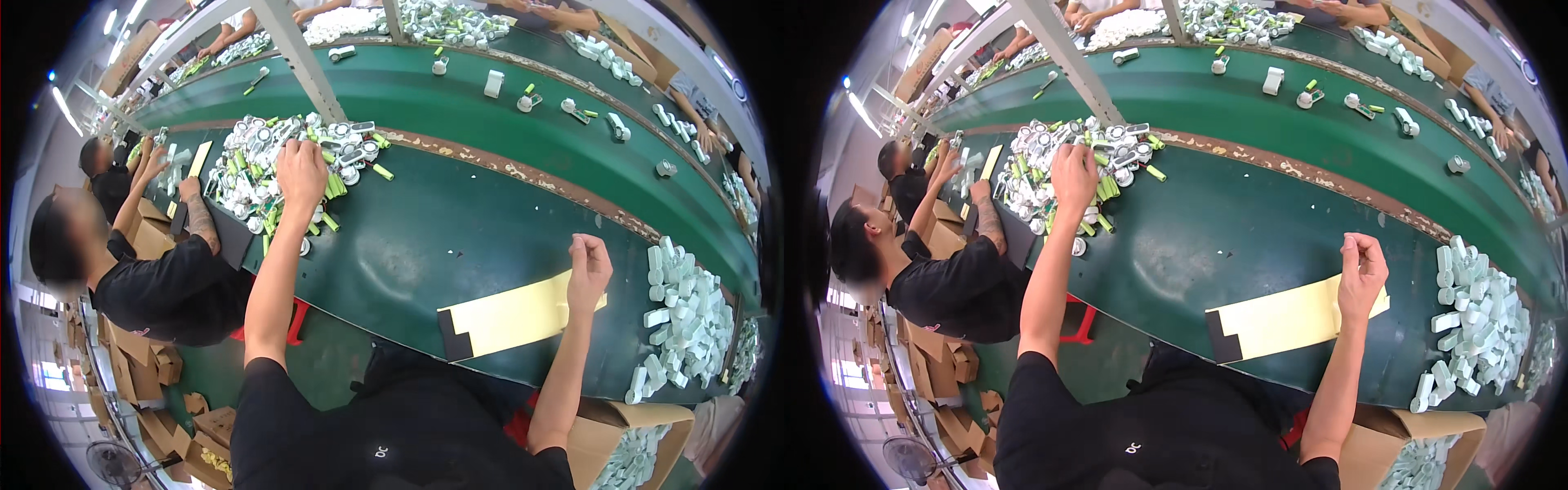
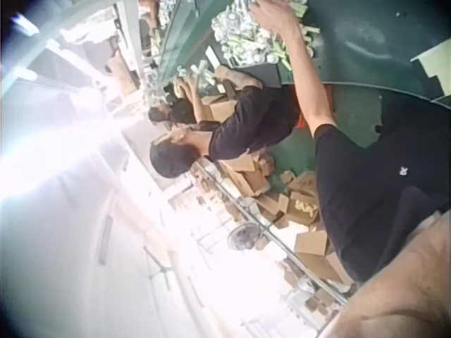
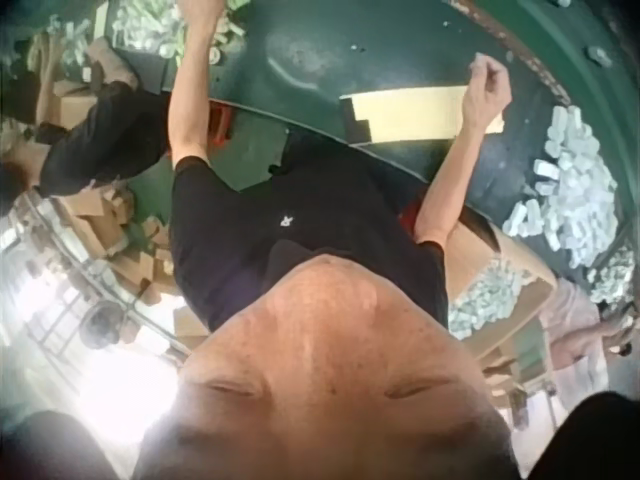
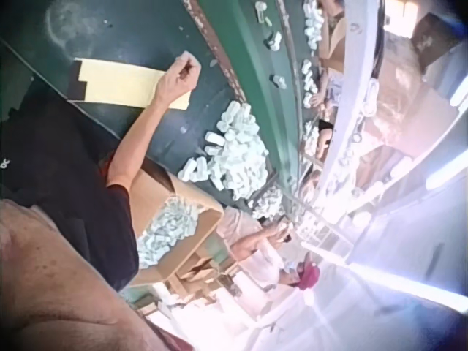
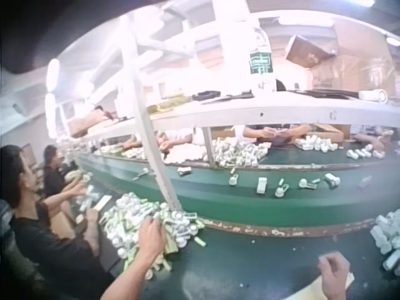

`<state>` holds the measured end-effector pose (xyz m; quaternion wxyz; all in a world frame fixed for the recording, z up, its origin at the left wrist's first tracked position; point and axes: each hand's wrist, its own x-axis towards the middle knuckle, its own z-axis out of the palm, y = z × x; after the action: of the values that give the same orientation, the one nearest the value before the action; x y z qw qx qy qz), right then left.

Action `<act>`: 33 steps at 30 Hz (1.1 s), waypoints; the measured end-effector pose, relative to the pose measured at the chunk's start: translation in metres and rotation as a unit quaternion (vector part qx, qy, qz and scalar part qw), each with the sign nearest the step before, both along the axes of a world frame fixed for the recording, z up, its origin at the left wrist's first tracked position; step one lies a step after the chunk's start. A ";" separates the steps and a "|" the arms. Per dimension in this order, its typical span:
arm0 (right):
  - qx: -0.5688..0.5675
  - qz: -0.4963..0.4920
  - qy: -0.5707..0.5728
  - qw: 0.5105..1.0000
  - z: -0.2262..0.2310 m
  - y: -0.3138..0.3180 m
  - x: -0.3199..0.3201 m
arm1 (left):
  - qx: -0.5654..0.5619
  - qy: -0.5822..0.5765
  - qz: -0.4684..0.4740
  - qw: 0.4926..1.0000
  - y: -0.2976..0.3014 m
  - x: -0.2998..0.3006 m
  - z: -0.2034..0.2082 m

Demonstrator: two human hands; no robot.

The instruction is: The person assembles small portable handheld fans by hand, inserting a motor, a printed circuit board, a fan blade, and a rechargeable battery into a fan housing.

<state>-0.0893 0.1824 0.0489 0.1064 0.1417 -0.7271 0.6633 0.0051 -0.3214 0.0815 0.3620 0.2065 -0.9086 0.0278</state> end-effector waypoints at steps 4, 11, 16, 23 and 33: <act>0.031 -0.011 0.017 0.999 0.007 0.000 0.005 | 0.149 0.122 -0.137 0.972 0.003 -0.005 0.009; 0.125 0.101 0.079 0.984 0.052 -0.042 0.037 | 0.742 0.051 -0.345 0.572 0.111 -0.009 0.066; 0.191 0.117 0.127 0.966 0.061 -0.071 0.047 | 0.826 -0.027 -0.390 0.407 0.193 -0.008 0.071; 0.080 0.218 -0.048 0.971 0.041 -0.022 0.037 | 0.838 -0.094 -0.437 0.313 0.242 -0.023 0.062; -0.079 0.133 -0.153 0.976 -0.026 0.019 -0.006 | 0.598 -0.013 -0.421 0.682 0.302 -0.072 0.003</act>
<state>-0.0954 0.2010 0.0227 -0.0843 0.1256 -0.6543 0.7410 -0.0668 -0.0193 0.0842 0.1235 -0.0253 -0.7277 -0.6742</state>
